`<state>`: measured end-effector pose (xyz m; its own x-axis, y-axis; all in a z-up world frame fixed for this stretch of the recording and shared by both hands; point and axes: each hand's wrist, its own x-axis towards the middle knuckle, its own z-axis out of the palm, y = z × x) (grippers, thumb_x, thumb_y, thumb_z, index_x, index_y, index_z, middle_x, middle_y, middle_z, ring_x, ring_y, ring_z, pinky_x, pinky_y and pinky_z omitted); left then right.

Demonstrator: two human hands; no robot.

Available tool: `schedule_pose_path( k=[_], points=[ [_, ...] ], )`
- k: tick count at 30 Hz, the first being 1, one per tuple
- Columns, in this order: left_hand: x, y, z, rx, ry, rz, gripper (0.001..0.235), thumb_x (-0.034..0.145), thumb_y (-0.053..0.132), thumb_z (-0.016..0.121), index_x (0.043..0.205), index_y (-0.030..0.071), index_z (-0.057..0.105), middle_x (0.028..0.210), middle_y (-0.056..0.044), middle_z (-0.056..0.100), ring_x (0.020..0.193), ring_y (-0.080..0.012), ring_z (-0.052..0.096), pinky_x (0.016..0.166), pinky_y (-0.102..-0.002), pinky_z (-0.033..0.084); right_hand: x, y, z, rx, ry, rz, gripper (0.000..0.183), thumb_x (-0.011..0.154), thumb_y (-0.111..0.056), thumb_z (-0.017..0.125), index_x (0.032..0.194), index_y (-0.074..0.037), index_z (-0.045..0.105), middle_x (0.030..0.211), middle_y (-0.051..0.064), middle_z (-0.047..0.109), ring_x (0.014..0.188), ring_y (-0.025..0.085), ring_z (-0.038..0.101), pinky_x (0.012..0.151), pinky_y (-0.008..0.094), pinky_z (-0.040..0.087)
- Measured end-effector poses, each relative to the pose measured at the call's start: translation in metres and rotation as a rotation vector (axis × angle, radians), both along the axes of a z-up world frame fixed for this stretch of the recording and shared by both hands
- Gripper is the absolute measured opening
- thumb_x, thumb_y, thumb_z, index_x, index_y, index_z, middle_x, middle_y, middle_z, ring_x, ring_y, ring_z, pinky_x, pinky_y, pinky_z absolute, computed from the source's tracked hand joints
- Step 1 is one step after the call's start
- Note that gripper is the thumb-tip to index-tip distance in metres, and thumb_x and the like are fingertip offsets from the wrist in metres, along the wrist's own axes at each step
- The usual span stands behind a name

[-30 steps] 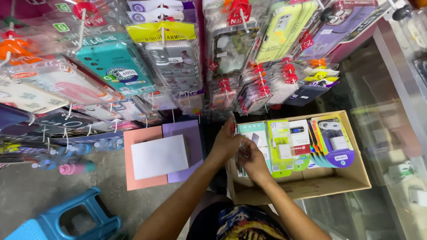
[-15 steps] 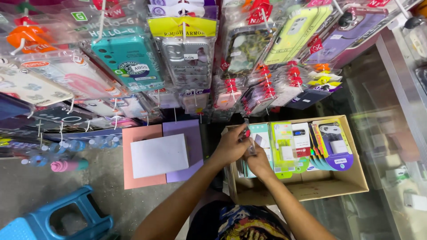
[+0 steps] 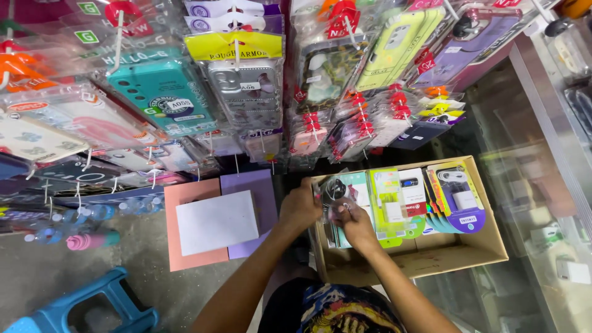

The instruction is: Organizing and packing various small electronic accessories into a cardboard box.

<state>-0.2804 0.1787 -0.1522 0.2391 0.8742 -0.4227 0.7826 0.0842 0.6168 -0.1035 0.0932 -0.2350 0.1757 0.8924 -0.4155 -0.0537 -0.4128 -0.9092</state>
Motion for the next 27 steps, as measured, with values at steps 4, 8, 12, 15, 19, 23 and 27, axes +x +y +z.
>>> schedule_pose_path(
  k=[4, 8, 12, 15, 19, 23, 27],
  points=[
    [0.008, -0.006, -0.013, 0.106, -0.166, 0.077, 0.055, 0.081, 0.023, 0.067, 0.134, 0.01, 0.056, 0.095, -0.023, 0.075, 0.092, -0.0425, 0.073, 0.083, -0.051, 0.058, -0.01, -0.002, 0.022, -0.011, -0.136, 0.046, 0.029, 0.103, -0.018, 0.053, 0.126, -0.003, 0.065, 0.097, 0.011, 0.073, 0.086, 0.018, 0.071, 0.08, 0.033, 0.062],
    [0.012, -0.003, -0.006, 0.102, -0.08, 0.063, 0.07, 0.079, 0.036, 0.082, 0.132, 0.005, 0.048, 0.095, -0.026, 0.07, 0.089, -0.0453, 0.069, 0.08, -0.053, 0.056, -0.007, -0.007, 0.021, 0.019, -0.268, 0.091, 0.028, 0.104, -0.017, 0.054, 0.124, -0.002, 0.066, 0.096, 0.012, 0.075, 0.086, 0.018, 0.072, 0.08, 0.032, 0.06],
    [0.014, -0.01, -0.018, 0.115, -0.258, 0.08, 0.064, 0.074, 0.011, 0.068, 0.135, 0.006, 0.049, 0.089, -0.024, 0.073, 0.084, -0.0436, 0.071, 0.079, -0.051, 0.057, -0.011, -0.011, 0.038, 0.055, -0.319, 0.072, 0.027, 0.103, -0.016, 0.054, 0.124, -0.003, 0.067, 0.099, 0.013, 0.076, 0.088, 0.018, 0.071, 0.083, 0.032, 0.058],
    [0.016, -0.014, -0.007, 0.228, -0.352, 0.087, 0.059, 0.076, 0.011, 0.066, 0.133, 0.005, 0.054, 0.087, -0.023, 0.072, 0.082, -0.0431, 0.072, 0.076, -0.051, 0.057, -0.012, -0.011, 0.043, 0.074, -0.392, 0.071, 0.029, 0.103, -0.013, 0.053, 0.128, -0.005, 0.065, 0.101, 0.014, 0.076, 0.09, 0.019, 0.07, 0.085, 0.032, 0.055],
    [0.015, -0.017, -0.008, 0.248, -0.384, 0.107, 0.057, 0.077, 0.012, 0.065, 0.132, 0.005, 0.054, 0.083, -0.022, 0.072, 0.079, -0.0415, 0.072, 0.072, -0.05, 0.057, -0.012, -0.008, 0.04, 0.154, -0.383, 0.08, 0.036, 0.098, -0.008, 0.052, 0.133, -0.006, 0.06, 0.103, 0.012, 0.075, 0.092, 0.019, 0.069, 0.086, 0.032, 0.054],
    [0.011, -0.017, -0.002, 0.182, -0.337, 0.088, 0.062, 0.077, 0.011, 0.064, 0.137, 0.006, 0.052, 0.08, -0.022, 0.072, 0.077, -0.0407, 0.073, 0.073, -0.05, 0.057, -0.011, -0.008, 0.033, 0.182, -0.411, 0.116, 0.037, 0.097, -0.007, 0.052, 0.132, -0.007, 0.062, 0.099, 0.013, 0.076, 0.089, 0.02, 0.069, 0.085, 0.033, 0.054],
    [0.011, -0.023, 0.006, 0.178, -0.399, 0.103, 0.059, 0.077, 0.013, 0.066, 0.134, 0.006, 0.054, 0.078, -0.017, 0.072, 0.073, -0.0355, 0.073, 0.07, -0.046, 0.057, -0.004, -0.01, 0.039, 0.063, -0.451, 0.114, 0.031, 0.099, -0.01, 0.055, 0.126, -0.005, 0.067, 0.098, 0.012, 0.076, 0.09, 0.019, 0.072, 0.084, 0.034, 0.056]
  ],
)
